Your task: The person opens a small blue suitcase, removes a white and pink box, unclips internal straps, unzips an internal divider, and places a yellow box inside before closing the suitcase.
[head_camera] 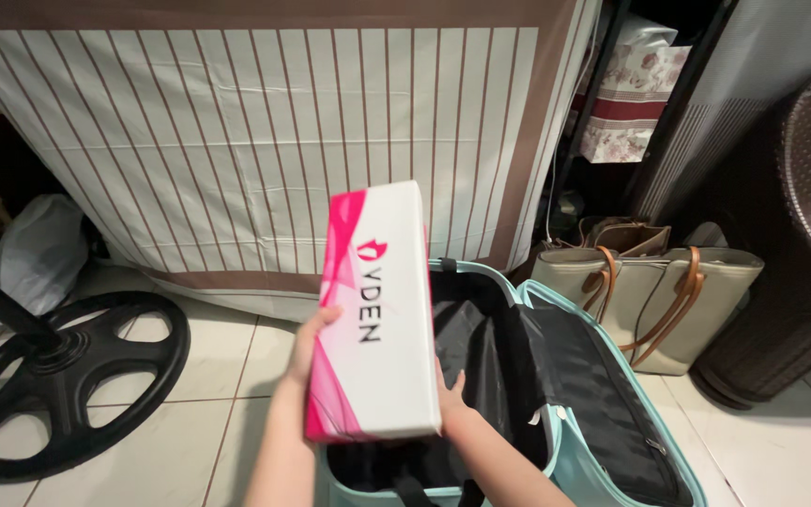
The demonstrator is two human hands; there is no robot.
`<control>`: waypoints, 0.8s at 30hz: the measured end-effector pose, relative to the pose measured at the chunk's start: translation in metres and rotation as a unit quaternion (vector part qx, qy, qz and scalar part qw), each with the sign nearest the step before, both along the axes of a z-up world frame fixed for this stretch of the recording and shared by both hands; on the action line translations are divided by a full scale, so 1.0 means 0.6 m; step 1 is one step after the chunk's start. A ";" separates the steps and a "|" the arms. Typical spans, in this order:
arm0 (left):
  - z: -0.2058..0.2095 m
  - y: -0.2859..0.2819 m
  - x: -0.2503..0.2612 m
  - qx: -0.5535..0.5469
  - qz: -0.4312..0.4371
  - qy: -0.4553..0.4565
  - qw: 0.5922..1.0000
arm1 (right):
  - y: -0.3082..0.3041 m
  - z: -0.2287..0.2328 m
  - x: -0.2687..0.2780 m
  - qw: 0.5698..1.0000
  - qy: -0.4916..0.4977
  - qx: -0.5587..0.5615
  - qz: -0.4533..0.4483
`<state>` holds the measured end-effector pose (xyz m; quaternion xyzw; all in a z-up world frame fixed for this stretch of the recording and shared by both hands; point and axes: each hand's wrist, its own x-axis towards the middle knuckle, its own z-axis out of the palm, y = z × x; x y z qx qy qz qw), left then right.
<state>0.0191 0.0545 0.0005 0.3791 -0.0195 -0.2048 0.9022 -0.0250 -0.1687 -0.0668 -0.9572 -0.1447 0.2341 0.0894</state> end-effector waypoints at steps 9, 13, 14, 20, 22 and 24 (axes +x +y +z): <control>0.098 0.160 0.015 0.072 0.067 -0.052 0.994 | 0.026 -0.061 0.010 0.982 -0.080 0.169 0.024; 0.058 0.265 0.018 0.138 0.134 -0.008 0.981 | 0.031 0.008 -0.010 0.992 -0.107 0.007 0.063; 0.037 0.289 0.015 0.146 0.144 0.007 0.979 | 0.035 0.029 -0.011 0.992 -0.106 0.007 0.066; -0.092 0.374 -0.021 0.193 0.219 0.103 0.951 | 0.080 0.112 0.008 0.998 0.027 0.028 0.044; -0.128 0.382 -0.039 0.233 0.208 0.201 0.929 | 0.110 0.122 0.019 0.994 0.076 -0.060 0.048; -0.158 0.377 -0.051 0.305 0.223 0.247 0.892 | 0.129 0.126 0.032 0.992 0.093 -0.075 0.047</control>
